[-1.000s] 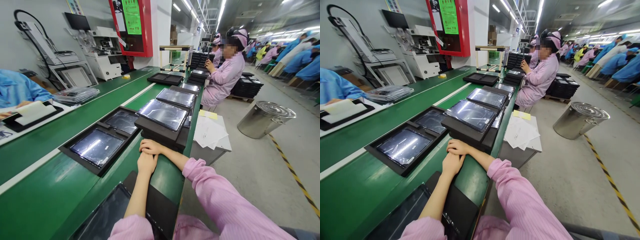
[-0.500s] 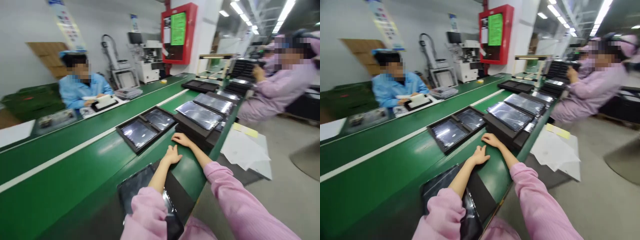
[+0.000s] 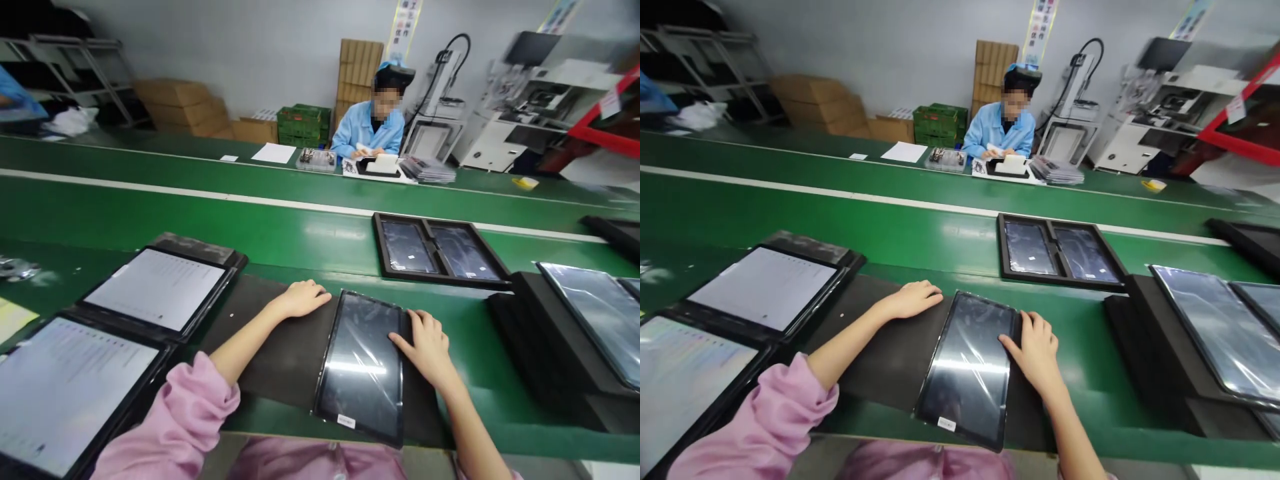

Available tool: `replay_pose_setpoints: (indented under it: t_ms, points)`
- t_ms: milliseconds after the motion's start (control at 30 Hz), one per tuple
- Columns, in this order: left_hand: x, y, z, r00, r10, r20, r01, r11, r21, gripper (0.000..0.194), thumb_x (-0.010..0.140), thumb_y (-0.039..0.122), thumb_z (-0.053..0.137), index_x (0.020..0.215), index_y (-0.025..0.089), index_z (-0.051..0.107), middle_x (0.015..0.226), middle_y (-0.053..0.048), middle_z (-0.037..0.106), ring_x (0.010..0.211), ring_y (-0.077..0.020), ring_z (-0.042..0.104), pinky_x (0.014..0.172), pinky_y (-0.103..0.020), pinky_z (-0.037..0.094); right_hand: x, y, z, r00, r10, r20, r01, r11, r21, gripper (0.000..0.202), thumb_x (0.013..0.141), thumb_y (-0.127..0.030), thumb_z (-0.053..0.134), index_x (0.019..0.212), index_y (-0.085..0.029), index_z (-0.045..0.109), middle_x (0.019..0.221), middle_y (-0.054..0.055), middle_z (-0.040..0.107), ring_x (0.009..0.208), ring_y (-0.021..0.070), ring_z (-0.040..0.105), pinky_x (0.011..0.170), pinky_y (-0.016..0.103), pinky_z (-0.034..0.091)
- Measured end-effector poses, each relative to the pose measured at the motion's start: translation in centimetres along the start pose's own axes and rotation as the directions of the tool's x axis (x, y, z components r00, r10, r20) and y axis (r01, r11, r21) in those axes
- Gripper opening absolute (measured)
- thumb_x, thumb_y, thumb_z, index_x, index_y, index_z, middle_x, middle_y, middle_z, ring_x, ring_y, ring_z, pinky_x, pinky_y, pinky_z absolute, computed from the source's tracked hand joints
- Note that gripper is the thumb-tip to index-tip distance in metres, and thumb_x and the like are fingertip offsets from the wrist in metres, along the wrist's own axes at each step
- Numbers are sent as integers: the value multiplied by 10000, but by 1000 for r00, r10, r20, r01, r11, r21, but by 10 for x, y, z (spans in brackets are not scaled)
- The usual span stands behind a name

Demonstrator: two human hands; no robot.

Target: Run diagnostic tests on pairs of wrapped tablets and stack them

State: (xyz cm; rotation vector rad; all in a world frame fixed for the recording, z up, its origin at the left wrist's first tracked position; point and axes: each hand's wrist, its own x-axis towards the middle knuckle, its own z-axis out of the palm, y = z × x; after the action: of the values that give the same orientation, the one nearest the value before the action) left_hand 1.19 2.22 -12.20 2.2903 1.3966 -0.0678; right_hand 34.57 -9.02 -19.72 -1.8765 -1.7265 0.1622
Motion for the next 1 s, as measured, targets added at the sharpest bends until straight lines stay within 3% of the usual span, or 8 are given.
replay_pose_setpoints:
  t_ms: [67,167,300,433,533,733,867,1000]
  points:
    - [-14,4,16,997,15,-73,-13,1000,23,475,1044,440,415,1416,223,615,1384,-125,665,1348,-271,585,1232,-481,340,-22,-10,9,1000,9,-1,-9,995,-98,668,932,-711,439,1328,-207,624,1315,215,606,1227,438,546,952,662,479]
    - [-30,12,36,987,15,-161,-5,998,60,544,1031,403,486,1539,210,479,1485,-150,582,1453,-285,469,1301,-549,168,-37,-10,12,999,-13,-37,11,999,-46,582,988,-657,398,1330,-245,628,1306,198,596,1226,416,528,962,636,478]
    - [-31,15,47,984,-22,-177,37,996,83,566,1039,408,500,1546,160,466,1469,-216,568,1444,-347,461,1275,-631,166,-35,-5,10,998,-49,-46,52,996,75,480,986,-602,466,1245,-254,674,1292,166,602,1212,385,535,1005,596,469]
    - [-12,11,41,988,-37,-150,51,994,96,565,1041,432,508,1557,205,468,1456,-203,578,1419,-355,487,1257,-626,209,-16,-10,16,999,25,-21,-24,999,34,497,981,-571,437,1280,-243,662,1325,157,575,1221,380,512,1035,598,441]
    - [4,6,31,987,-55,-149,71,992,104,590,1040,453,505,1574,211,447,1467,-203,581,1412,-362,502,1246,-610,242,17,-13,24,993,114,-14,-114,993,-3,595,965,-548,401,1432,-210,548,1327,175,562,1242,392,470,1030,630,430]
    - [10,-10,13,974,-114,-197,136,985,106,546,1062,411,430,1547,166,477,1502,-205,588,1405,-368,540,1221,-582,320,85,-18,36,981,184,54,-190,969,158,640,984,-560,302,1546,-274,414,1275,138,631,1200,369,492,1020,655,418]
    - [3,-16,8,974,-97,-204,117,989,88,502,1081,383,356,1516,196,521,1518,-143,600,1418,-313,535,1225,-529,331,78,-25,39,995,96,28,-99,981,166,658,1000,-592,292,1540,-243,433,1325,160,628,1236,368,486,1038,633,422]
    - [1,-16,5,979,-73,-193,88,994,70,478,1082,400,342,1467,244,578,1492,-90,631,1395,-281,554,1228,-501,321,60,-20,25,988,108,112,-118,990,83,671,1005,-608,287,1539,-239,457,1406,172,593,1286,382,472,1020,635,445]
